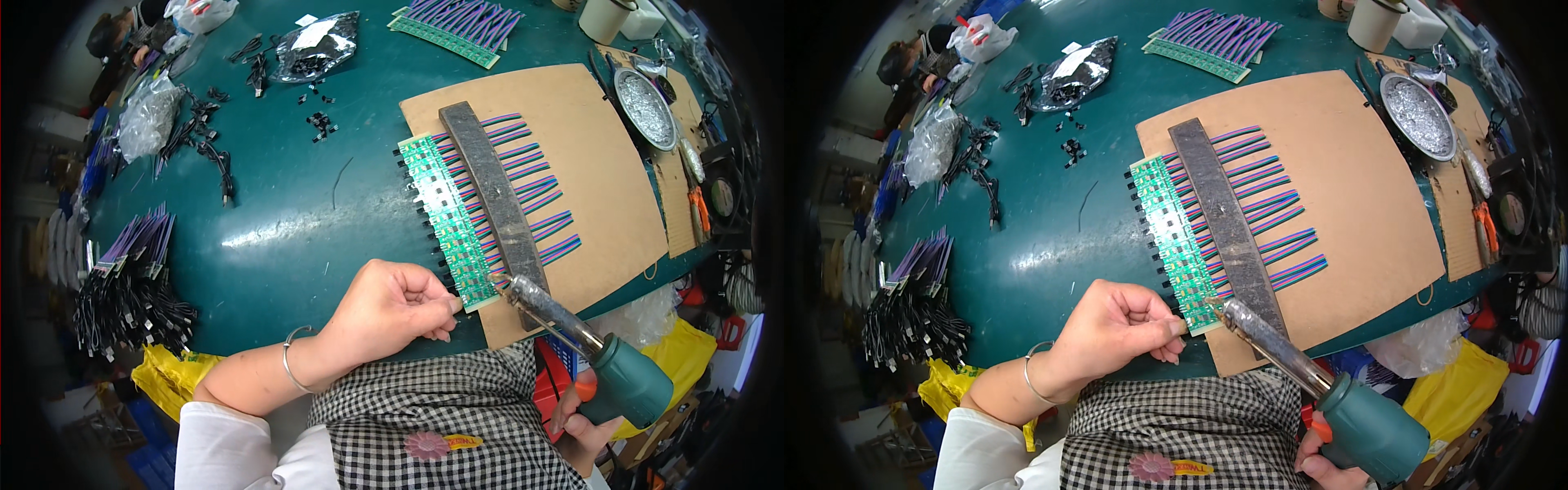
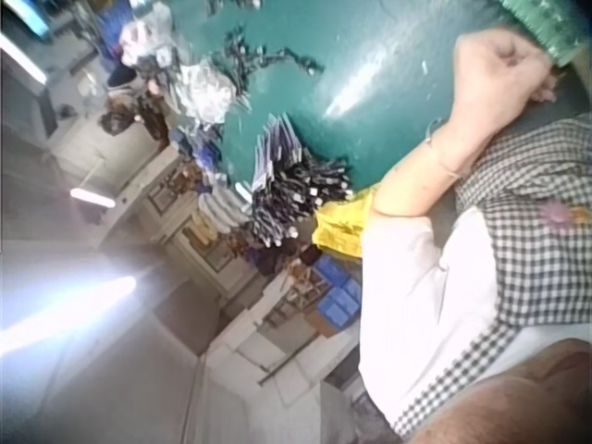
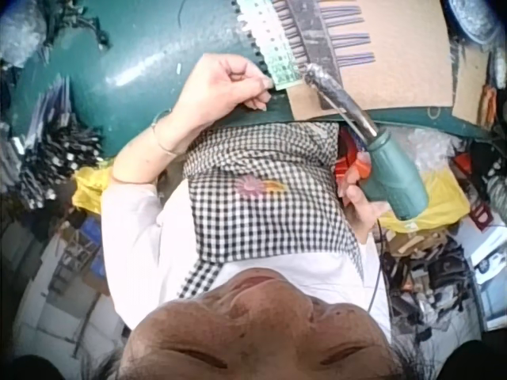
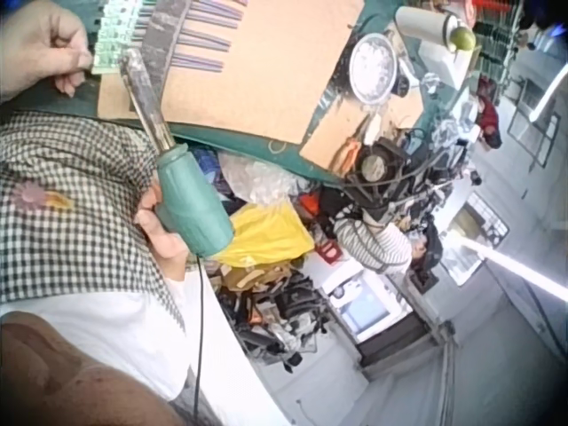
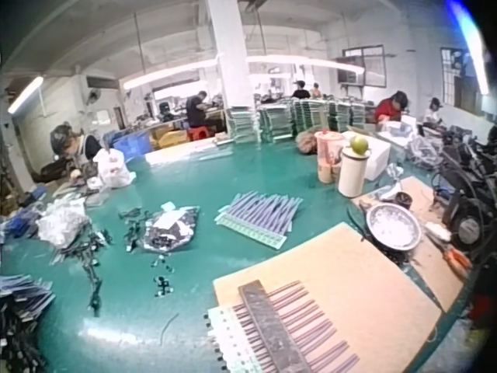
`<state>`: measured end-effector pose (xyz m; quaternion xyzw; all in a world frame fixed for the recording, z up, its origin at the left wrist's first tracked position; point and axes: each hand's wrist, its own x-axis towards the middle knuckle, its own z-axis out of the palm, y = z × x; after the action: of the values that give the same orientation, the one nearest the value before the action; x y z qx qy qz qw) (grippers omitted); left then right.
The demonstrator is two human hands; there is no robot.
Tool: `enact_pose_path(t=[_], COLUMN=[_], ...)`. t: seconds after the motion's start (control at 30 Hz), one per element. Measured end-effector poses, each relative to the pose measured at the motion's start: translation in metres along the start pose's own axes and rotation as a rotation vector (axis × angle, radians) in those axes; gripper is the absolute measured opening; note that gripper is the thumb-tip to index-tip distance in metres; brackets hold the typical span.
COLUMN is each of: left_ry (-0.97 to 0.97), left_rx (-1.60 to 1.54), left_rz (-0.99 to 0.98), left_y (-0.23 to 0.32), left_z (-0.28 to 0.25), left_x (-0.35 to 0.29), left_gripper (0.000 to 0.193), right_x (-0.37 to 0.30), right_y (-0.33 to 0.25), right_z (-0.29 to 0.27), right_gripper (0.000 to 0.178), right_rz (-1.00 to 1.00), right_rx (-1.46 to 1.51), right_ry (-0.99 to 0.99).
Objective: The person assembles circuit boards by positioning electronic components and wires onto the boards and soldering them using a handheld soldering tool.
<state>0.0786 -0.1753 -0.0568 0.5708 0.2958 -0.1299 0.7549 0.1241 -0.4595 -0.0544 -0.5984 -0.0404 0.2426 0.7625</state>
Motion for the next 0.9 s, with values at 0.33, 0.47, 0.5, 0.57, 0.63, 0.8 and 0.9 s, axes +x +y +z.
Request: enact_pose_path(t=[0.33, 0.47, 0.5, 0.57, 0.63, 0.8, 0.9], left_ry=[-0.008, -0.013, -0.003, 0.007, 0.02, 0.019, 0.017], left_rx=[-0.023, -0.018, -0.017, -0.016, -0.029, -0.016, -0.007], left_rz=[-0.003, -0.003, -0.003, -0.003, 0.001, 0.011, 0.017], left_y=[-0.001, -0.001, -0.001, -0.002, -0.002, -0.004, -0.004], left_z=[-0.001, 0.0, 0.001, 0.002, 0.003, 0.001, 0.002], left_x=[-0.001, 0.0, 0.0, 0.0, -0.001, -0.001, 0.0], left_gripper=[0.013, 0.013, 0.013, 0.012, 0.012, 0.012, 0.012], right_x=[-0.005, -0.004, -0.004, -0.004, -0.004, -0.006, 0.0], right_y=[0.005, 0.007, 0.008, 0.008, 0.009, 0.01, 0.002], right_z=[-0.009, -0.01, -0.011, -0.01, -0.011, -0.019, -0.006], right_gripper=[0.056, 0.05, 0.048, 0.045, 0.043, 0.037, 0.039], right_rz=[0.06, 0.059, 0.042, 0.056, 0.073, 0.076, 0.053], right_rx=[-0.052, -0.067, -0.07, -0.083, -0.096, -0.118, -0.013], right_ry=[-0.011, -0.026, -0.033, -0.018, -0.005, -0.043, -0.018])
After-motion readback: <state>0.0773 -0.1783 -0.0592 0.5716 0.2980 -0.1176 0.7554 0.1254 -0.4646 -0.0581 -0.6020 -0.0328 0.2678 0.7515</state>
